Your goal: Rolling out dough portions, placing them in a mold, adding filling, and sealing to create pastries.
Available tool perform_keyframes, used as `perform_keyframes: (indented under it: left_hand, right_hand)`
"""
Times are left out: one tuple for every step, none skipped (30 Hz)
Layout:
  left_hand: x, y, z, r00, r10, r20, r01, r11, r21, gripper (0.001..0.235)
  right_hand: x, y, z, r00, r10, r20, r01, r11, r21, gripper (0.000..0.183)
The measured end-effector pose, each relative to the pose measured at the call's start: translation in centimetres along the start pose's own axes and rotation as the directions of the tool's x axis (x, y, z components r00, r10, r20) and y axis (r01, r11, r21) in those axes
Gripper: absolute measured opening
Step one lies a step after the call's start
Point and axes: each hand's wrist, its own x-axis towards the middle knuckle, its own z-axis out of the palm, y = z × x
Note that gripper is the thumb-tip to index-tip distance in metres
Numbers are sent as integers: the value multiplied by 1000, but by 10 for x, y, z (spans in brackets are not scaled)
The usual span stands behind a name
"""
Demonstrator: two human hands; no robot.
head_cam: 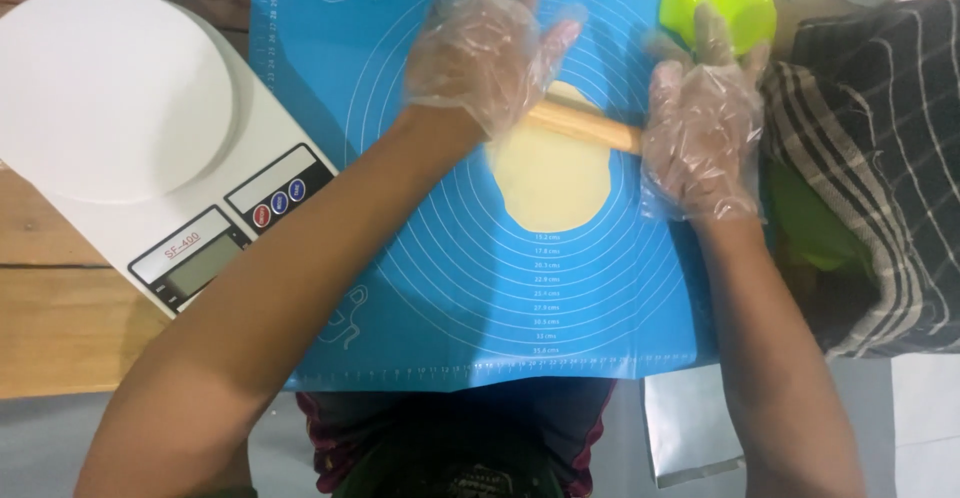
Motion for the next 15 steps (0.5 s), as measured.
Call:
perform_keyframes:
  left_hand:
    - [-3,1,0,999,5,49,-3,999,-39,79]
    - [-7,0,2,999,8,47,-7,999,-39,79]
    - [-13,-1,4,997,50,-55,-50,999,8,78]
    - [-19,-3,6,983,96,-153,-88,994,58,77]
    - [-23,-2,6,983,95,-155,-87,994,58,77]
    - [-27,-1,5,987,100,-128,-87,991,99,76]
    - [-31,1,4,990,103,-99,-88,986,140,76]
    - [-34,0,6,990,102,-99,-88,986,139,76]
    - [-37,-1,7,985,144,-91,-141,989,35,75]
    - [-40,-3,8,978,187,-88,-193,979,-70,73]
    - [-44,-1,2,978,188,-89,-195,978,-71,73]
    - [-49,2,-3,985,168,35,-167,985,-44,69]
    - [-52,3,-9,978,139,157,-138,990,-12,66]
    - [-57,2,-6,978,138,154,-138,990,-12,66]
    - [-63,0,-3,969,166,184,-174,984,30,66]
  right_hand:
    - [0,-4,2,998,42,-43,-41,999,24,46]
    - [0,-9,-3,998,43,-46,-42,999,23,46]
    - [-1,-15,-8,990,123,61,-124,992,9,49]
    - [-2,-21,-13,965,202,167,-202,979,-13,59]
    - [-8,-20,-11,965,200,167,-201,980,-13,59]
    - [-14,-20,-9,969,191,158,-194,981,5,54]
    - [-20,-19,-7,972,182,150,-187,982,24,50]
    - [-22,-23,-6,972,181,151,-187,982,24,50]
    - [-24,-26,-5,950,236,206,-238,971,-15,52]
    - [-26,-29,-5,921,291,257,-286,956,-57,55]
    - [-34,-34,-9,921,293,257,-287,956,-59,55]
    - [-41,-38,-14,948,136,287,-108,988,-109,54]
    - [-48,-42,-18,946,-25,324,78,985,-151,55]
    - [-50,-46,-19,946,-27,323,80,985,-152,55]
    - [-52,-51,-18,942,86,326,-21,981,-195,56]
